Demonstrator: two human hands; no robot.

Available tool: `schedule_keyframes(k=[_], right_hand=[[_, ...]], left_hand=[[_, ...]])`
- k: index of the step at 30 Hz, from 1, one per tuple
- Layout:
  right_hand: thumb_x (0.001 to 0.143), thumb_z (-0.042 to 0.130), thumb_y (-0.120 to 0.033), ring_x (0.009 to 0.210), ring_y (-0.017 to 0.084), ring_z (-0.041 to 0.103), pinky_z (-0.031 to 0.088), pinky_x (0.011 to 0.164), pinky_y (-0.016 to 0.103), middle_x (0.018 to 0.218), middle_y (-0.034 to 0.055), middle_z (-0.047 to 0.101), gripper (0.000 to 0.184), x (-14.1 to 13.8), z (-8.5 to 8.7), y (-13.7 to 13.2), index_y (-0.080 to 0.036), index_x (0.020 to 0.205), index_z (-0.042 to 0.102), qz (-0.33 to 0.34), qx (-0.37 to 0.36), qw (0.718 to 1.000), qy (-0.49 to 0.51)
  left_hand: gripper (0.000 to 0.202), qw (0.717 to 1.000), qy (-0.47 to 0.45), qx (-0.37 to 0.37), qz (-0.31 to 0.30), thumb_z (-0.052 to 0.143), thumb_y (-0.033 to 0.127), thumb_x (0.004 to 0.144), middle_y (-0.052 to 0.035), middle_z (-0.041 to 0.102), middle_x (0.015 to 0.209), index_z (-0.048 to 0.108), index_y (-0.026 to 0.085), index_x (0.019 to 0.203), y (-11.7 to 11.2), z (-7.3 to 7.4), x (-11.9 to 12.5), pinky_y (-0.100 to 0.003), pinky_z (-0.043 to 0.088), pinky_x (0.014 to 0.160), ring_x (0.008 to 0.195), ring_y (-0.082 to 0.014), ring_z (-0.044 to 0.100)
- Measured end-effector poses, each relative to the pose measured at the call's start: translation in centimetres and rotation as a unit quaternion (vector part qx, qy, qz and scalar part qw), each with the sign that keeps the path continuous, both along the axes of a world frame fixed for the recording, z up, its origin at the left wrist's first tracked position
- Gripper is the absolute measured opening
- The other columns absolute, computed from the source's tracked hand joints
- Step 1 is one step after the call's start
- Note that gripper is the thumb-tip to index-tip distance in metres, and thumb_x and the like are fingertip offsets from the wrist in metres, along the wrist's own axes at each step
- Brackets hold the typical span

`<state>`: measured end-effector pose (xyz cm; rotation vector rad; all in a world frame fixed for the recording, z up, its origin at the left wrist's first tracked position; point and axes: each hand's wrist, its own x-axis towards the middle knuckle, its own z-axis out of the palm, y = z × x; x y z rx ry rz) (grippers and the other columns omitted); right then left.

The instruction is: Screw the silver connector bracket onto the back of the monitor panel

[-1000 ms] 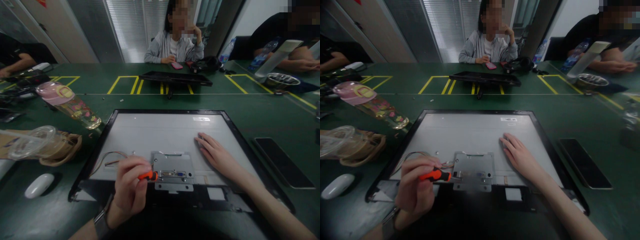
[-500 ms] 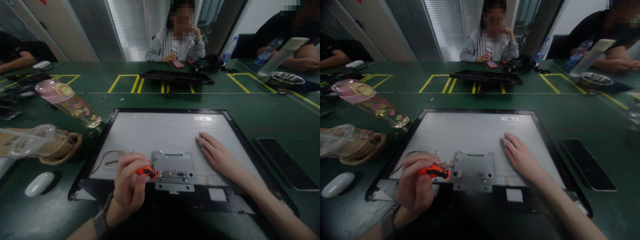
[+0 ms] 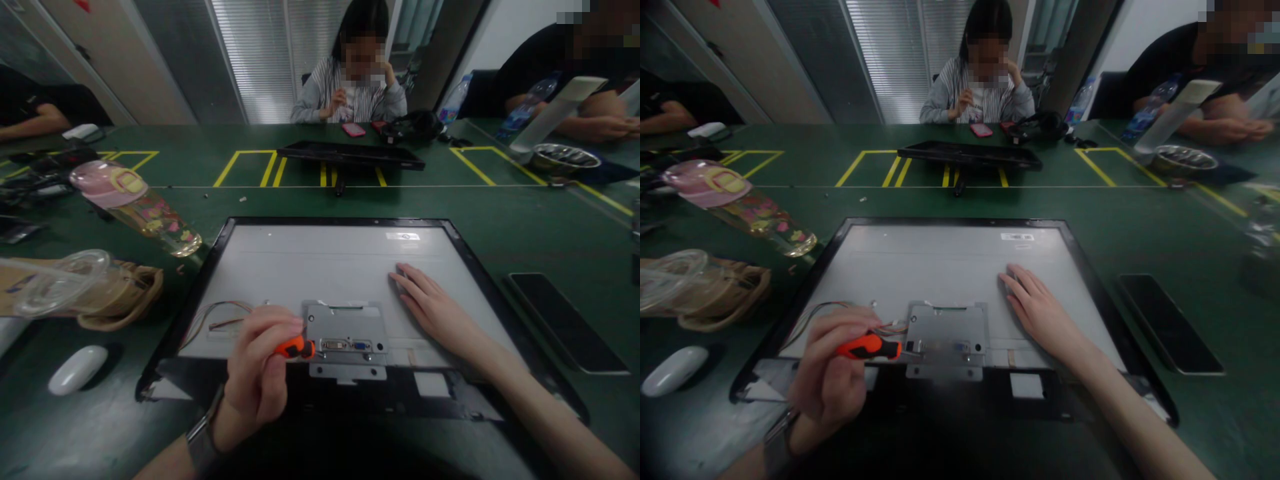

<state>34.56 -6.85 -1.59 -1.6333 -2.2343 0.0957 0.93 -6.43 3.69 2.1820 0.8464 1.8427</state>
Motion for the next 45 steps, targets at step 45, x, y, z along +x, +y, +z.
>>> schedule_keyframes(k=[45], right_hand=[[0.104, 0.039, -0.033, 0.142, 0.031, 0.049, 0.043, 0.115, 0.057, 0.153, 0.0144, 0.052, 0.042, 0.3, -0.1, -0.2, -0.020, 0.140, 0.056, 0.005, 0.001, 1.000, -0.030]], left_hand=[[0.037, 0.998, 0.041, -0.002, -0.052, 0.040, 0.013, 0.102, -0.0080, 0.063, 0.103, 0.062, 0.019, 0.131, 0.1, 1.3, -0.4, -0.032, 0.057, 0.076, 0.093, -0.0181, 0.062]])
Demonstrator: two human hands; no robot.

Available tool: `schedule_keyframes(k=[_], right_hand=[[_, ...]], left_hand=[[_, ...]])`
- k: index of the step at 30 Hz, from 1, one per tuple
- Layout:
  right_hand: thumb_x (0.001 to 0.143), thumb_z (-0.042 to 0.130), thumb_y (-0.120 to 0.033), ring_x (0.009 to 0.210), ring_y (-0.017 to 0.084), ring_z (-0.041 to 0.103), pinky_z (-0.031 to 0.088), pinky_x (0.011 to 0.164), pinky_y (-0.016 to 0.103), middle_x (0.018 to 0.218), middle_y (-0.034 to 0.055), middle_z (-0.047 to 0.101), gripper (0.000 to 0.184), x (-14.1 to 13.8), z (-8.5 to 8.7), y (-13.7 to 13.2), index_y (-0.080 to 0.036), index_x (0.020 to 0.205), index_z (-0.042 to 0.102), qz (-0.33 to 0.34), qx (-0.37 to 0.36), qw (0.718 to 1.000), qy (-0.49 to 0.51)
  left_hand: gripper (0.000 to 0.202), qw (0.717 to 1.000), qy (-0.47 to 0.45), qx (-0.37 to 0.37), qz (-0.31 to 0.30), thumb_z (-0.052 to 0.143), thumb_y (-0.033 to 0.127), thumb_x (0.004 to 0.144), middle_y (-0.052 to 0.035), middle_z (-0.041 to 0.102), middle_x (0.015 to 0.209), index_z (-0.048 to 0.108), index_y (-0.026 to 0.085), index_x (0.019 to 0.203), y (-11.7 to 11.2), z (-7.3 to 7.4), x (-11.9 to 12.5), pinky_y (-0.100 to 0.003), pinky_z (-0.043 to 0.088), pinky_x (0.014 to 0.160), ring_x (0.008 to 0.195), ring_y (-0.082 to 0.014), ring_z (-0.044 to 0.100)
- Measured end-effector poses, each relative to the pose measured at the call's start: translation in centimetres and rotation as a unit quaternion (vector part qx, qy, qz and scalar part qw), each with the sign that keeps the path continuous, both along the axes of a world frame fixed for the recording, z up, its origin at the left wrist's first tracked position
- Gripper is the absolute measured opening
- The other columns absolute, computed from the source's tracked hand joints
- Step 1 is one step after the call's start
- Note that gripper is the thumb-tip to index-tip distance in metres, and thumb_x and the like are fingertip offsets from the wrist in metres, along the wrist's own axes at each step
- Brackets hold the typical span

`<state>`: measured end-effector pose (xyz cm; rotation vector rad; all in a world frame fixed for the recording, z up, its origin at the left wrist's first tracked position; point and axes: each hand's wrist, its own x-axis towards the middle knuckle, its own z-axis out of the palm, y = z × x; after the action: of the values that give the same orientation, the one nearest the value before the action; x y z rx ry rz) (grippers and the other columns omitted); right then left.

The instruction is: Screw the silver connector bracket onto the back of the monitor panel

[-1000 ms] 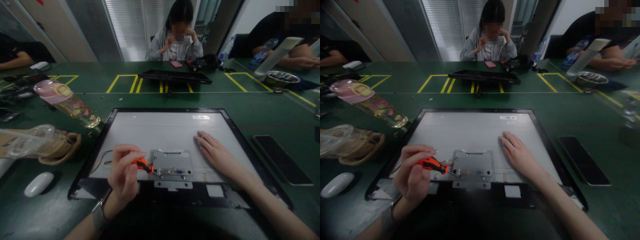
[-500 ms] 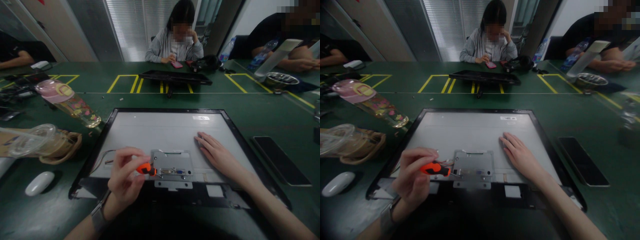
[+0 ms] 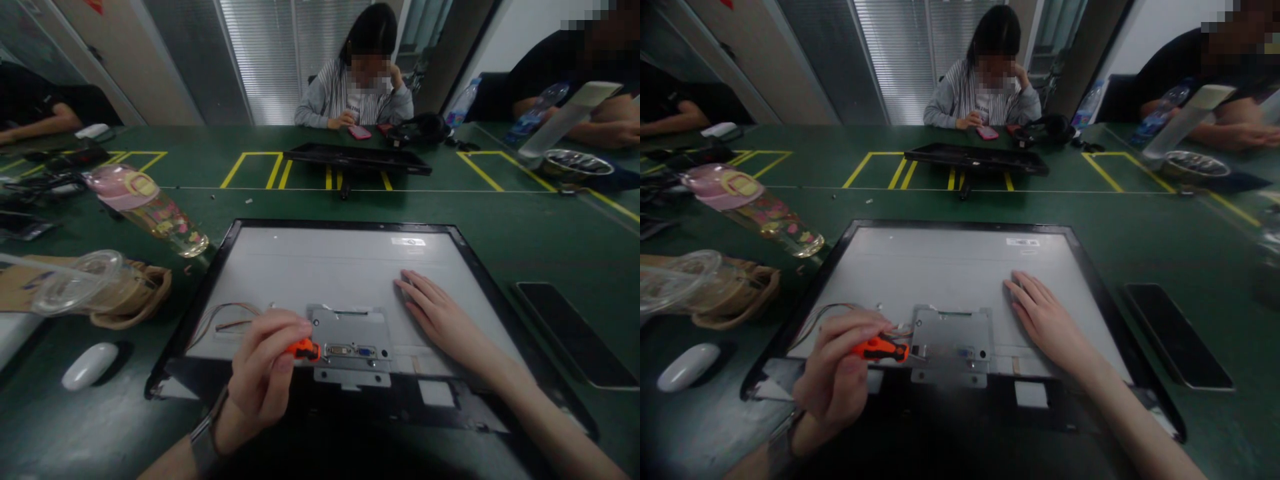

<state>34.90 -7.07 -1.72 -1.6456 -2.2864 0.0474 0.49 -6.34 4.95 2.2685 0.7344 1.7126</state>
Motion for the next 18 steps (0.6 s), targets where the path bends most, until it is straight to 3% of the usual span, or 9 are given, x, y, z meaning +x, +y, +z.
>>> schedule_keyframes(k=[4, 9, 18], right_hand=[[0.104, 0.039, -0.032, 0.139, 0.032, 0.051, 0.046, 0.113, 0.057, 0.151, 0.0165, 0.054, 0.042, -0.1, 0.1, 0.1, -0.019, 0.140, 0.057, 0.003, 0.001, 1.000, -0.002], [0.103, 0.040, -0.032, 0.138, 0.032, 0.052, 0.047, 0.111, 0.057, 0.150, 0.0142, 0.055, 0.042, -0.3, 0.0, 0.1, -0.023, 0.141, 0.056, -0.009, 0.006, 1.000, 0.001], [0.103, 0.037, -0.028, 0.139, 0.034, 0.051, 0.046, 0.112, 0.059, 0.149, 0.0173, 0.055, 0.042, -1.1, -0.4, 0.0, -0.020, 0.140, 0.056, -0.022, 0.022, 1.000, -0.005]], left_hand=[[0.023, 0.999, -0.028, -0.011, -0.031, 0.052, 0.029, 0.102, -0.0063, 0.056, 0.101, 0.068, 0.022, 0.116, -0.1, 0.0, 0.2, -0.033, 0.057, 0.073, 0.090, -0.0185, 0.059], [0.019, 0.999, -0.018, -0.013, -0.044, 0.051, 0.022, 0.102, -0.0050, 0.053, 0.097, 0.067, 0.020, 0.112, -0.6, 0.3, 0.2, -0.032, 0.059, 0.073, 0.087, -0.0174, 0.058], [0.021, 1.000, 0.001, -0.020, 0.016, 0.048, 0.028, 0.102, -0.0040, 0.056, 0.093, 0.067, 0.028, 0.111, -0.5, -0.3, -0.6, -0.034, 0.060, 0.067, 0.078, -0.0174, 0.059]])
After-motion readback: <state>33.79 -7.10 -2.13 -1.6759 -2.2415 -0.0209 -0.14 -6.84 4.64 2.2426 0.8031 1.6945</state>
